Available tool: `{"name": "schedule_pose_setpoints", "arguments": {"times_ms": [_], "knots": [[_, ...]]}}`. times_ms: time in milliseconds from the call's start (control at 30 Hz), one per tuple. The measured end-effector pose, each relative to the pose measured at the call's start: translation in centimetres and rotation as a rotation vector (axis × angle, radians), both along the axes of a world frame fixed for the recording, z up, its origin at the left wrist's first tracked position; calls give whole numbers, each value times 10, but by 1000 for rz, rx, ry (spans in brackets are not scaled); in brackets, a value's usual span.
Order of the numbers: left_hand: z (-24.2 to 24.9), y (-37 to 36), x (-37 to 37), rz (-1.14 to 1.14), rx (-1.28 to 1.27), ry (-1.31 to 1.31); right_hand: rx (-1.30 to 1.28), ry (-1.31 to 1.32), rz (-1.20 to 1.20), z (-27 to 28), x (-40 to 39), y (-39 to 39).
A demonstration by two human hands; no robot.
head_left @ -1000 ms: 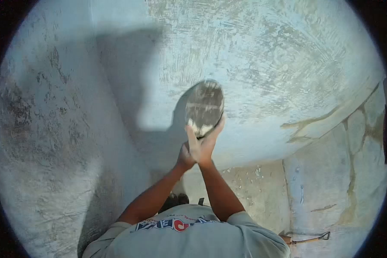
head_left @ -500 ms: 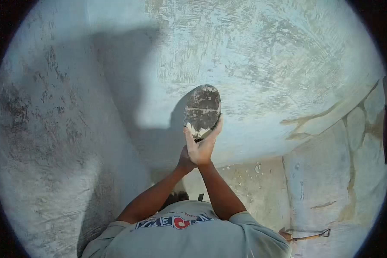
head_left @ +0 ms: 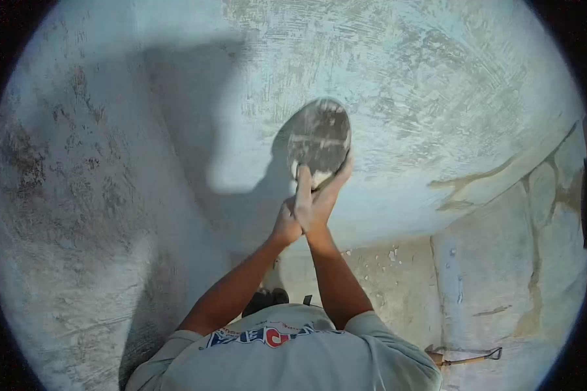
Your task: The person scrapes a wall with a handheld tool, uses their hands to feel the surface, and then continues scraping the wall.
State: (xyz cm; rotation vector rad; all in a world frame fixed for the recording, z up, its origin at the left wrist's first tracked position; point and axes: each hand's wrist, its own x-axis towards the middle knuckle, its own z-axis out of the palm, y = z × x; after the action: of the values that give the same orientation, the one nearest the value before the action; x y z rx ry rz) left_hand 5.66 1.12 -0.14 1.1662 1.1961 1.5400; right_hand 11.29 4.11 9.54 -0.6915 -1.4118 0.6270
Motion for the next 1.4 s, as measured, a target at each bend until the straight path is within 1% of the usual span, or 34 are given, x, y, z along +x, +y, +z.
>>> {"name": "schedule_pose_setpoints", "arguments": {"times_ms": [33,67,100,167,200,267,300,333,433,467,500,567,600,700,733,767,800,833,900,933,967,1067,1100,1133,1167,1233,1300,1333,1367,1400], "knots": [[5,4,-5,-32,-10,35,66,-33,-56,9,-2,3],[10,9,-10,-62,-15,71,10,59,19,15,-5,3],[-2,7,-6,-47,-3,31,-18,66,39,14,-5,2],[-25,3,1,-18,23,-49,-83,72,77,-4,0,-8],[-32,-11,9,41,54,-11,-105,15,24,-22,3,-11],[-35,-11,15,68,101,8,-67,29,37,-44,4,-12],[-37,-12,12,30,102,-4,-58,39,37,-43,4,-15],[-41,-17,12,2,89,-26,-111,49,82,-40,7,-18],[-42,-27,14,-36,61,-113,-98,-35,21,-33,10,-21],[-42,-29,17,-28,53,-145,-183,-1,62,-33,13,-23],[-41,-31,20,-21,45,-177,-160,38,70,-33,14,-25],[-38,-24,13,-30,157,-39,-99,123,79,-32,11,-22],[-37,-17,11,-32,197,7,-61,92,67,-30,12,-20],[-42,-5,11,-23,189,13,-134,26,61,-21,11,-12],[-26,-4,13,20,203,3,-121,14,20,-18,9,-10],[-8,-4,12,10,192,-61,-50,-2,-11,-9,6,-5],[20,-9,11,-3,172,-126,13,-18,-45,2,3,0],[15,0,5,-35,92,-94,68,-34,-80,11,0,2],[8,17,-7,-106,-64,-20,31,27,-21,17,-4,5],[-5,17,-3,-59,-14,-12,10,32,-2,15,-4,3],[-20,14,1,-13,33,-6,0,3,-33,2,-1,0],[-39,-10,10,-53,126,-18,-12,-54,-92,-39,6,-7],[-31,-9,9,-48,156,-18,-2,-48,-89,-38,5,-8],[-23,-7,8,-43,186,-18,64,-115,-180,-35,5,-5],[-14,-4,6,-38,216,-17,88,-114,-201,-30,4,-1],[-5,10,0,-57,192,-20,139,-109,-250,5,-1,6],[3,23,-1,-65,208,-57,100,-22,-142,15,-3,7],[-2,24,-1,-75,194,-113,83,-28,-141,13,-2,8],[-7,24,1,-86,175,-169,23,1,-86,6,0,2],[-17,18,11,-31,267,-270,-38,32,-35,0,2,-4]]}}
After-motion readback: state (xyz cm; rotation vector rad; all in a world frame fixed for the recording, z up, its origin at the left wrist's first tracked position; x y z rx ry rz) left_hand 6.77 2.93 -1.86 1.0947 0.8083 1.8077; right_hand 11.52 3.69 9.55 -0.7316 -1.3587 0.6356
